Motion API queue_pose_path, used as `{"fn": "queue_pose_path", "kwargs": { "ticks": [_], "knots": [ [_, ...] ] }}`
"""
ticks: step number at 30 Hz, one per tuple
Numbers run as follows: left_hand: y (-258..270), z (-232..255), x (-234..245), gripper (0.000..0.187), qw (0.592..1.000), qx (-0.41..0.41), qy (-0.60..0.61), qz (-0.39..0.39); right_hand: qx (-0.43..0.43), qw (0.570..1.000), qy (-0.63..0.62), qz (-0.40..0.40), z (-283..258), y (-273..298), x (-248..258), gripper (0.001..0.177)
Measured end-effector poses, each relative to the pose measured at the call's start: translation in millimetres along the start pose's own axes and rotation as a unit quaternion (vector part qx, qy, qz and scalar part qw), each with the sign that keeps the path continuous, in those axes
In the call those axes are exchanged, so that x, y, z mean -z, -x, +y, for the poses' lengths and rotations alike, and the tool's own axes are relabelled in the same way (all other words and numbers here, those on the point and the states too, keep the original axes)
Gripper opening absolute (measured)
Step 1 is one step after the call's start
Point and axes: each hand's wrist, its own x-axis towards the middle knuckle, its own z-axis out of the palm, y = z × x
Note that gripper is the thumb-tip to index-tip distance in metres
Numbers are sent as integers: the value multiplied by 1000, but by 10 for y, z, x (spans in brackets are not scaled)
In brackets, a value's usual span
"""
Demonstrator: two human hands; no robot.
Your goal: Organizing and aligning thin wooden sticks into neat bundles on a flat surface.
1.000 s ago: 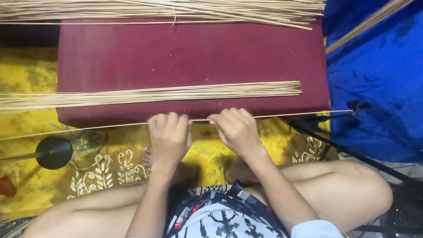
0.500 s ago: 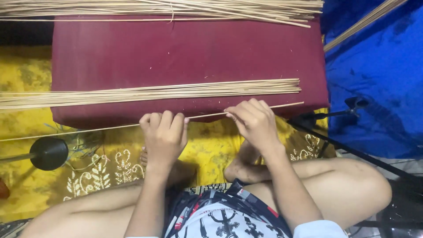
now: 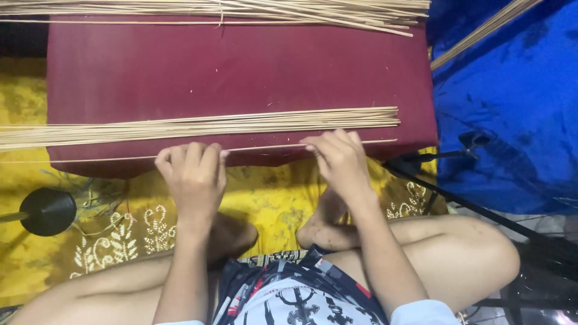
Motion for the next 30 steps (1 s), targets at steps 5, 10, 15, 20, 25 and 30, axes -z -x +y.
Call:
{"fn": "queue_pose_path", "kwargs": {
  "ticks": [5, 10, 15, 20, 25, 30],
  "knots": [
    [13, -400, 110, 6, 998, 31, -44, 30, -51, 998, 21, 20, 546, 154, 141, 9],
    [58, -337, 71, 5, 998, 49, -21, 40, -74, 997, 11, 26, 524, 209, 170, 7],
    [36, -229, 130, 4, 998, 41, 17, 38, -79, 995, -33, 47, 563, 267, 179, 7],
    [-13, 142, 80, 7, 999, 5, 54, 4, -50, 996, -60, 40, 324, 198, 161, 8],
    [-17, -96, 59, 12, 998, -5, 62, -26, -51, 998, -34, 34, 459, 170, 300, 8],
    [36, -324, 74, 8, 999, 46, -7, 4, -39, 998, 19, 45, 583, 243, 258, 7]
  ]
}}
